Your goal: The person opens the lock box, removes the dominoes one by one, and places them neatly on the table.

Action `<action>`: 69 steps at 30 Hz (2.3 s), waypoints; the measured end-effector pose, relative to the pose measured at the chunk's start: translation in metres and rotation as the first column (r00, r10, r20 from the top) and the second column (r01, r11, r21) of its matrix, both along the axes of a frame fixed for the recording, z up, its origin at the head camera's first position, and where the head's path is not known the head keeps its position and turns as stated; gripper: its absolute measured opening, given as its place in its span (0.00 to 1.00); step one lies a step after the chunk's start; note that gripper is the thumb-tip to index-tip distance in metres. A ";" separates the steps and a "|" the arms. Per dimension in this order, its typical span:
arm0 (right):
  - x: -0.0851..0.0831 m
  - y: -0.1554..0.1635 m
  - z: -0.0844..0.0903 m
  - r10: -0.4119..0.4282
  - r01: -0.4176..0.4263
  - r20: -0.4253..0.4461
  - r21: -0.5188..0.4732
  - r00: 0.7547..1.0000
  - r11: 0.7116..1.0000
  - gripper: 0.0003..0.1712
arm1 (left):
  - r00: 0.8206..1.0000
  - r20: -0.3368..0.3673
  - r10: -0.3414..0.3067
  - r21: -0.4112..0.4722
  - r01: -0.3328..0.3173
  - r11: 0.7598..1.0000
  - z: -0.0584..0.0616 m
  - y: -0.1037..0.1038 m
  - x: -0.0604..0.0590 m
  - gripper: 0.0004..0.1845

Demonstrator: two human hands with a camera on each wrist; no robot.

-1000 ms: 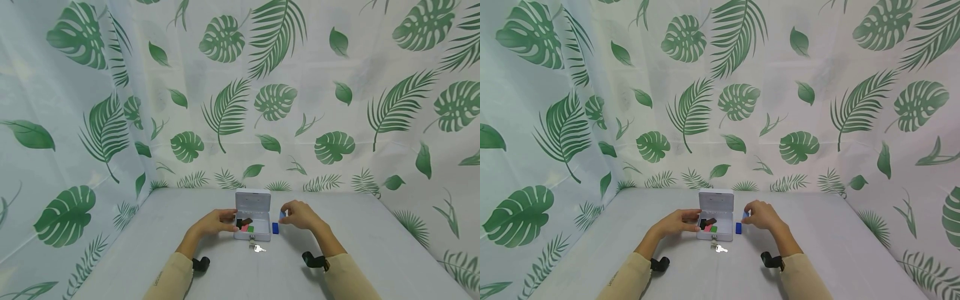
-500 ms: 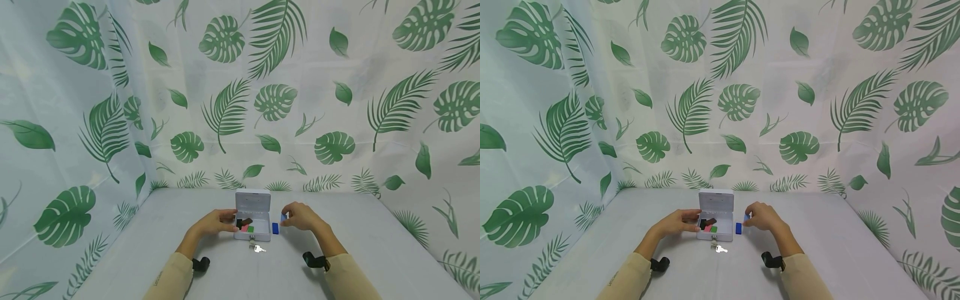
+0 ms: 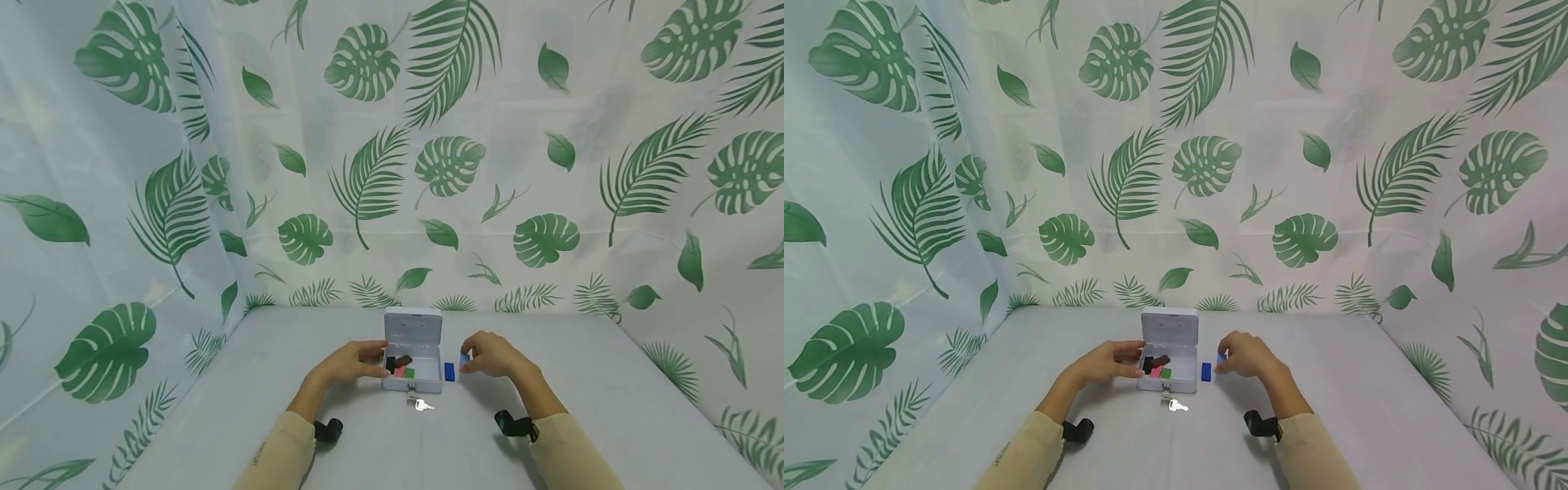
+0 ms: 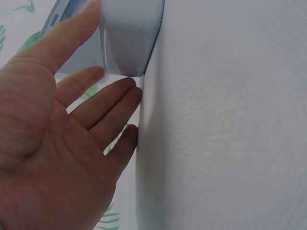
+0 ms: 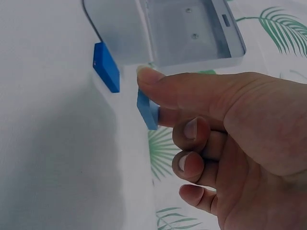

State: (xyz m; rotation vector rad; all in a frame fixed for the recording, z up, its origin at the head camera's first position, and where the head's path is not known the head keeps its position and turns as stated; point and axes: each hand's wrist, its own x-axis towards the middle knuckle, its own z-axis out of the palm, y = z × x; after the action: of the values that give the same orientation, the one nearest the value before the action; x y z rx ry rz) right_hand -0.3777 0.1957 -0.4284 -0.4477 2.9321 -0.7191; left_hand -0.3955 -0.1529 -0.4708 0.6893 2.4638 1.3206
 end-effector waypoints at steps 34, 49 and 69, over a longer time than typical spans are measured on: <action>-0.002 -0.012 -0.014 0.003 -0.005 0.027 0.078 1.000 0.997 0.20 | 1.000 -0.008 -0.002 -0.008 0.002 1.000 -0.002 -0.001 -0.002 0.43; -0.004 -0.012 -0.019 0.002 -0.003 0.003 0.092 1.000 0.996 0.20 | 1.000 -0.005 -0.001 0.000 0.001 1.000 -0.002 -0.001 -0.002 0.43; -0.005 -0.013 -0.023 -0.007 0.008 -0.009 0.117 1.000 0.993 0.20 | 1.000 -0.005 0.010 -0.016 -0.010 1.000 -0.001 0.001 0.000 0.43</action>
State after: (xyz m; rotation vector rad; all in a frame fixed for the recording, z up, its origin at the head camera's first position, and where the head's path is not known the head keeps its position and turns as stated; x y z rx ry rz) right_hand -0.3831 0.1823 -0.4510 -0.4307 2.9651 -0.5433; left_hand -0.3954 -0.1523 -0.4719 0.6788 2.4821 1.3025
